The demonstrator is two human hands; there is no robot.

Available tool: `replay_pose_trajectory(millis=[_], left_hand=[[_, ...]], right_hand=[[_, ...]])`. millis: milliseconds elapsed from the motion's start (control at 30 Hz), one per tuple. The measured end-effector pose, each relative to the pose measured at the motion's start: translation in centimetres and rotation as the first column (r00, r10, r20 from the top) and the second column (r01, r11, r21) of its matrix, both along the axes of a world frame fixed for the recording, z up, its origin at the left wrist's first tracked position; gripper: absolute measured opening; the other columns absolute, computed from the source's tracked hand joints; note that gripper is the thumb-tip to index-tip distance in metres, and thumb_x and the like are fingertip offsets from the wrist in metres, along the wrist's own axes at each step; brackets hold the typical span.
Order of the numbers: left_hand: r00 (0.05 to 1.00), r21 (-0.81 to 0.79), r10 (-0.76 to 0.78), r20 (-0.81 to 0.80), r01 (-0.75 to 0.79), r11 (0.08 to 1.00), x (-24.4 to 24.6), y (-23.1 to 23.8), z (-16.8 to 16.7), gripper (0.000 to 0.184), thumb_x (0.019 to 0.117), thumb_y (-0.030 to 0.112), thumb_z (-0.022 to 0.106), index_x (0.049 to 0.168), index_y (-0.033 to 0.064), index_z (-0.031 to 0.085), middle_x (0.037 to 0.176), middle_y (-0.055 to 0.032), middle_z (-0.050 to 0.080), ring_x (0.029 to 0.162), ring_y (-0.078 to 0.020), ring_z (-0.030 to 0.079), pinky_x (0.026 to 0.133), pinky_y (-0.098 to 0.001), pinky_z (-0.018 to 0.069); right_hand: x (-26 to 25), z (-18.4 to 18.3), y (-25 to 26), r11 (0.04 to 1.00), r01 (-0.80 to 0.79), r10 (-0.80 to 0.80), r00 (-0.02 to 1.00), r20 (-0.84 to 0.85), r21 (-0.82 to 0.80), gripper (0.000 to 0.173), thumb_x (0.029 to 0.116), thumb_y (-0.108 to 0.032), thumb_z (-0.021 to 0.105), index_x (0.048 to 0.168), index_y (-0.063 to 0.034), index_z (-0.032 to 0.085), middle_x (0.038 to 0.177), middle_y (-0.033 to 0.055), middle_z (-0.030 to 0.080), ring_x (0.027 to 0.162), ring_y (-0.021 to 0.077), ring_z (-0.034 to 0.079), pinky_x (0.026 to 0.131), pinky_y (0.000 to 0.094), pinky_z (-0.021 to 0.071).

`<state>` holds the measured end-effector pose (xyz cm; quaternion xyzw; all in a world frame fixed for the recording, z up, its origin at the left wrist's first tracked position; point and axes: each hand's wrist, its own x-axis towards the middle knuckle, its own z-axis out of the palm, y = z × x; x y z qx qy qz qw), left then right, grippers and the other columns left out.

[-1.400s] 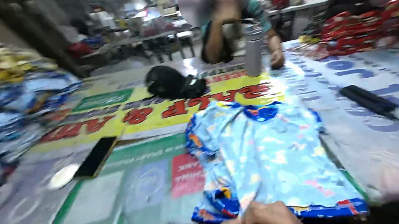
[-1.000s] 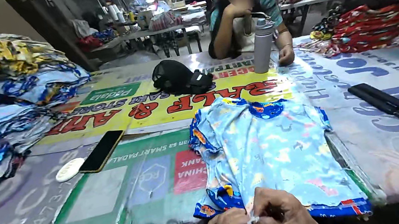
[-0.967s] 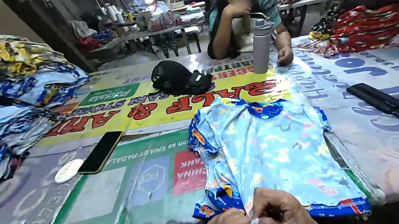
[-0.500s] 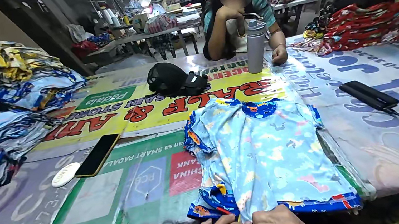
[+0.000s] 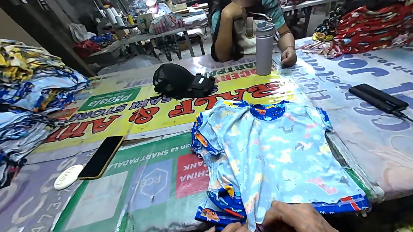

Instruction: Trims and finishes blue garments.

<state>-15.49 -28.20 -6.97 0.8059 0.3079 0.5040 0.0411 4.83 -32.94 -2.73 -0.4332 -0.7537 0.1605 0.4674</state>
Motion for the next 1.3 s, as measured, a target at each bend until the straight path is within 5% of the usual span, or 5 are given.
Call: replay_pose_trajectory(millis=[267, 533, 1167, 1233, 1300], left_hand=[[0.994, 0.04, 0.111, -0.023, -0.11, 0.993, -0.4, -1.3, 0.0, 0.015, 0.1047, 0.03, 0.055, 0.101, 0.0201, 0.065, 0.108, 0.0043, 0.071, 0.112, -0.0073, 0.062, 0.113, -0.0374, 0.0335], [0.991, -0.066, 0.056, 0.119, -0.049, 0.997, 0.4, -2.7, 1.0, 0.005, 0.1015, 0.021, 0.059, 0.104, 0.0191, 0.063, 0.108, 0.0046, 0.069, 0.106, -0.0083, 0.064, 0.107, -0.0377, 0.0411], [0.996, 0.075, 0.061, 0.069, -0.066, 0.995, 2.2, -3.1, 1.8, 0.005, 0.1004, 0.022, 0.062, 0.102, 0.0184, 0.065, 0.093, 0.0029, 0.06, 0.092, -0.0089, 0.057, 0.1, -0.0333, 0.0382], [0.988, 0.001, -0.02, 0.152, 0.02, 1.0, 1.7, -3.2, 2.1, 0.007, 0.1021, 0.022, 0.059, 0.103, 0.0186, 0.065, 0.093, 0.0042, 0.06, 0.092, -0.0075, 0.057, 0.099, -0.0312, 0.0394], [0.872, -0.189, -0.117, 0.475, 0.231, 0.955, 0.1, -2.9, 2.9, 0.018, 0.1077, 0.027, 0.052, 0.099, 0.0201, 0.066, 0.089, 0.0089, 0.067, 0.087, -0.0018, 0.064, 0.091, -0.0223, 0.0496]], right_hand=[[0.7, -0.6, -0.5, 0.987, 0.129, -0.145, 0.972, 0.184, 0.096, 0.026, 0.0979, -0.034, 0.066, 0.109, -0.0101, 0.067, 0.087, 0.0041, 0.067, 0.072, 0.011, 0.065, 0.061, 0.0248, 0.0544], [0.6, 0.5, -1.9, 0.958, 0.219, -0.268, 0.912, 0.31, 0.186, 0.021, 0.1, -0.028, 0.065, 0.109, -0.0106, 0.069, 0.088, 0.0063, 0.069, 0.076, 0.0157, 0.066, 0.064, 0.0279, 0.0523], [-0.3, -0.1, -1.1, 0.925, 0.205, -0.297, 0.916, 0.27, 0.321, 0.014, 0.1019, -0.019, 0.062, 0.107, -0.0112, 0.072, 0.091, 0.0067, 0.075, 0.075, 0.0153, 0.067, 0.063, 0.0281, 0.0481], [-0.3, -0.2, -1.1, 0.946, 0.173, -0.243, 0.937, 0.249, 0.273, 0.017, 0.1029, -0.023, 0.062, 0.107, -0.01, 0.072, 0.089, 0.0072, 0.074, 0.076, 0.0147, 0.068, 0.063, 0.0271, 0.0505], [-0.1, -0.1, -1.1, 0.968, 0.142, -0.19, 0.953, 0.237, 0.206, 0.022, 0.1014, -0.028, 0.064, 0.111, -0.0093, 0.069, 0.088, 0.0069, 0.069, 0.075, 0.014, 0.065, 0.063, 0.0253, 0.0512]])
